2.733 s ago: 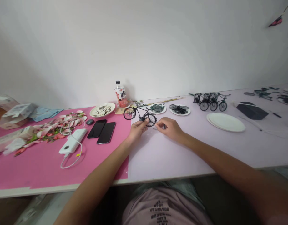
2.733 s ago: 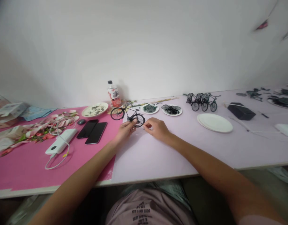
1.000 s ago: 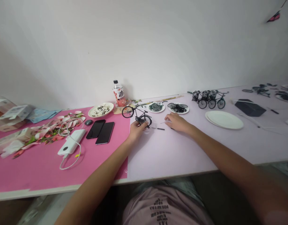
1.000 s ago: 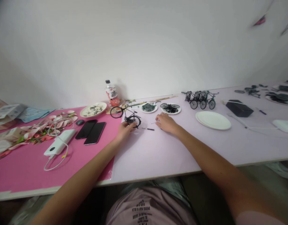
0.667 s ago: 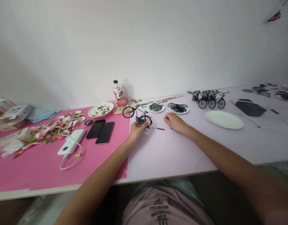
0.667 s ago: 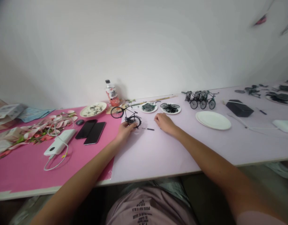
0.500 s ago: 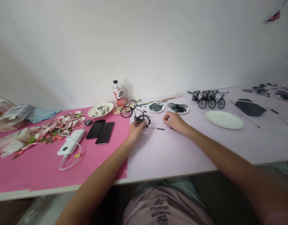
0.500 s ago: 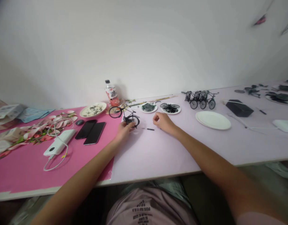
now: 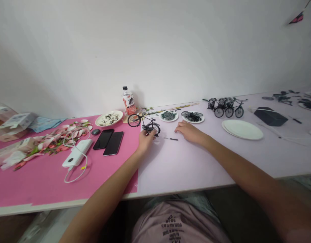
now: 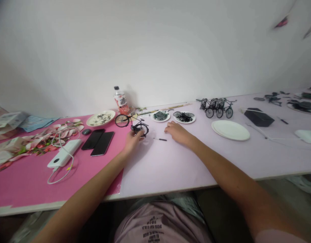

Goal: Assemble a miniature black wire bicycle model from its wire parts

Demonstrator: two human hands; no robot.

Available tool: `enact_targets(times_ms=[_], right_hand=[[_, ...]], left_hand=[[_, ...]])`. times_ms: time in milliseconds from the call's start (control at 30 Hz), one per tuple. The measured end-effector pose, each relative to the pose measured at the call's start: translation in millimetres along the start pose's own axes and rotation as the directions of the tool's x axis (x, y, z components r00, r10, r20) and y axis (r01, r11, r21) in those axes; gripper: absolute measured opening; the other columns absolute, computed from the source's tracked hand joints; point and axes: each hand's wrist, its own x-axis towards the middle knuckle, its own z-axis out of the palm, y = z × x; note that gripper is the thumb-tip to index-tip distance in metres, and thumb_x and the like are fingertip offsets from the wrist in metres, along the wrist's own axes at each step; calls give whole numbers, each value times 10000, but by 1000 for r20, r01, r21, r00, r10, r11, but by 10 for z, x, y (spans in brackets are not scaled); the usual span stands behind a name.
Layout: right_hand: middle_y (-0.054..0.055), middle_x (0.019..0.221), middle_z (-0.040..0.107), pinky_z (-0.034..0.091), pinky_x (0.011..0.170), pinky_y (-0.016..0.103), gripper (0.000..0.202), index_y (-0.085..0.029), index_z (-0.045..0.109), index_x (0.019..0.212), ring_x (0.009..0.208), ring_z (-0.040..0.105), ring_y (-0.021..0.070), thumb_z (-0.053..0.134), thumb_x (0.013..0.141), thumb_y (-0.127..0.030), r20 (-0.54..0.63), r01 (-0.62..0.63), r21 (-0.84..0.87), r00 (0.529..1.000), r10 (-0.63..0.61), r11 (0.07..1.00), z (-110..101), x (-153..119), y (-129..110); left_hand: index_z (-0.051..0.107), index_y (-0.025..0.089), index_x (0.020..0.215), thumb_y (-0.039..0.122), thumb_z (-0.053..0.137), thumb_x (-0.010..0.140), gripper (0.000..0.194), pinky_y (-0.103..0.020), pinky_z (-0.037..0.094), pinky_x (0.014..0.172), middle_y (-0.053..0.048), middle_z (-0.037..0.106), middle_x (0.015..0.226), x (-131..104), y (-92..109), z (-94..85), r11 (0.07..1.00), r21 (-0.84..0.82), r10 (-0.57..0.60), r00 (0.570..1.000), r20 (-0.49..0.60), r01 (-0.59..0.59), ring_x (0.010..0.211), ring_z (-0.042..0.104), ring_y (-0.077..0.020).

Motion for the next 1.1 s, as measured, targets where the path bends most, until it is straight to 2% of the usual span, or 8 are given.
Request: enact_targets(times_ms=[133, 233, 433, 600, 733, 900, 1100], right_hand=[[120, 1107, 671, 478, 996, 439, 308, -230, 760, 1081, 1093, 603, 281, 465, 998, -210, -49, -20, 176, 998, 29, 984, 18, -13, -45], [98, 1146, 658, 493, 994, 419, 282, -243, 719, 1096, 1095, 620, 256, 456, 1021, -308, -76, -14, 294, 996, 37, 956, 33, -20, -132], [75, 1083, 717, 513, 835, 353, 194, -227, 708, 1013, 905, 631, 215, 551, 965, -330, -109, -83, 418, 984, 140, 905, 27, -1, -339], [37, 975, 742, 497, 812, 328, 149, -225, 701, 943, 876, 627, 200, 628, 904, -349, -123, -91, 544, 975, 187, 834, 44, -24, -458], [42, 926, 749, 501, 825, 320, 200, -209, 720, 894, 899, 661, 205, 662, 906, -400, -145, -56, 636, 971, 191, 770, 56, -46, -563], [55, 917, 769, 518, 849, 344, 257, -209, 757, 883, 897, 690, 224, 734, 864, -464, -118, -84, 719, 963, 241, 689, 90, -20, -603], [56, 942, 766, 517, 759, 317, 329, -199, 770, 918, 798, 664, 189, 776, 821, -514, -74, -111, 829, 950, 304, 548, 114, -1, -602]], left_hand=[[710, 108, 906, 351, 841, 703, 343, -402, 599, 828, -140, 755, 973, -6, -16, 6, 1000, -7, 11, 998, 56, -11, 869, 727, -246], [707, 111, 908, 363, 847, 712, 349, -398, 594, 850, -141, 768, 955, -23, -13, 8, 1000, 0, 12, 994, 109, -12, 892, 742, -257], [695, 123, 898, 362, 852, 731, 331, -377, 595, 811, -153, 785, 918, -83, 14, 30, 1000, 26, 13, 987, 159, -17, 888, 758, -276], [686, 132, 903, 363, 864, 728, 340, -357, 589, 796, -138, 786, 907, -120, 41, 51, 1000, 16, 18, 982, 186, -21, 881, 758, -264], [685, 146, 873, 376, 859, 728, 322, -316, 556, 714, -102, 770, 835, -155, 79, 47, 996, 68, 46, 980, 196, -60, 796, 726, -233], [699, 156, 824, 403, 843, 738, 298, -298, 488, 636, -80, 734, 781, -184, 89, 27, 973, 181, 112, 977, 182, -145, 700, 653, -200], [689, 167, 836, 409, 885, 696, 341, -311, 531, 708, -62, 724, 752, -163, 36, 55, 986, 73, 131, 971, 202, -148, 745, 680, -210]])
